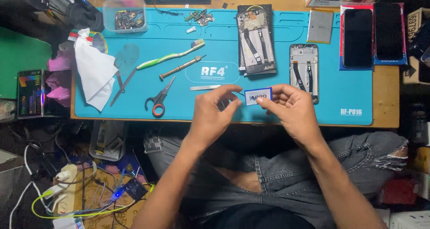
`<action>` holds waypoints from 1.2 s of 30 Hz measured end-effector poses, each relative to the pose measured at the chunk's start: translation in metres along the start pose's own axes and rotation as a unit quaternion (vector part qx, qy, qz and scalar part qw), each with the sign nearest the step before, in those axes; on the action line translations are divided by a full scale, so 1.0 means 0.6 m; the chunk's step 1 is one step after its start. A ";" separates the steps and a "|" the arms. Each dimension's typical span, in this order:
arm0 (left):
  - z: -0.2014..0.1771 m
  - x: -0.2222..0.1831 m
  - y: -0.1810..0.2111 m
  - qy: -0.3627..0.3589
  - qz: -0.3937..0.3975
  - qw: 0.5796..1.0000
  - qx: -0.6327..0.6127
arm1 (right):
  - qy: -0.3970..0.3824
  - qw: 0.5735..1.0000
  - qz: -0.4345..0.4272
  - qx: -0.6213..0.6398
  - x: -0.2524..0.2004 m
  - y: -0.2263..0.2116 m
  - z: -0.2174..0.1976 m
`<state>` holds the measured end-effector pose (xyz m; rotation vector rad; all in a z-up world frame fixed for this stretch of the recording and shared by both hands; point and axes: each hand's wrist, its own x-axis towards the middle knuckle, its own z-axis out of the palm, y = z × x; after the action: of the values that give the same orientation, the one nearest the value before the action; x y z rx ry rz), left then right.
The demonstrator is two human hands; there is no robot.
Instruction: The person is preparing a new battery by cutting its packaging and then working on the internal components of a mobile phone frame.
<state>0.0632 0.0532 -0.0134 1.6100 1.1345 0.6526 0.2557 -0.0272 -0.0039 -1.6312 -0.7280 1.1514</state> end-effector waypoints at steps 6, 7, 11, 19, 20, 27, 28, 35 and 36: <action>0.016 -0.003 0.011 -0.011 -0.005 0.996 -0.091 | -0.019 0.999 -0.010 0.040 0.016 0.031 -0.014; 0.020 -0.005 0.011 -0.011 -0.005 0.996 -0.090 | -0.019 0.999 -0.010 0.041 0.012 0.029 -0.013; 0.029 -0.011 0.019 -0.007 -0.039 0.998 -0.050 | -0.041 0.997 0.025 0.062 -0.002 0.008 -0.007; 0.033 -0.027 0.014 0.020 0.130 0.990 0.046 | -0.089 0.993 0.053 0.050 0.002 0.025 -0.013; 0.035 -0.028 0.011 0.039 0.185 0.976 0.107 | -0.100 0.991 0.072 0.054 0.002 0.024 -0.015; 0.016 -0.067 0.054 0.066 0.026 0.997 -0.009 | -0.019 0.992 0.087 0.089 -0.010 0.023 -0.056; 0.036 -0.086 0.035 0.063 0.024 0.998 -0.007 | -0.017 0.991 0.091 0.092 -0.012 0.026 -0.065; 0.223 -0.107 -0.164 -0.043 -0.351 0.934 -0.046 | 0.049 0.994 0.020 0.100 -0.015 0.052 -0.102; 0.256 -0.097 -0.197 0.023 -0.401 0.914 -0.063 | 0.048 0.994 0.015 0.099 -0.017 0.058 -0.104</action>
<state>0.1265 -0.0601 -0.1685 0.8880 1.6035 0.2050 0.3080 -0.0709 -0.0279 -1.5221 -0.5128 1.1208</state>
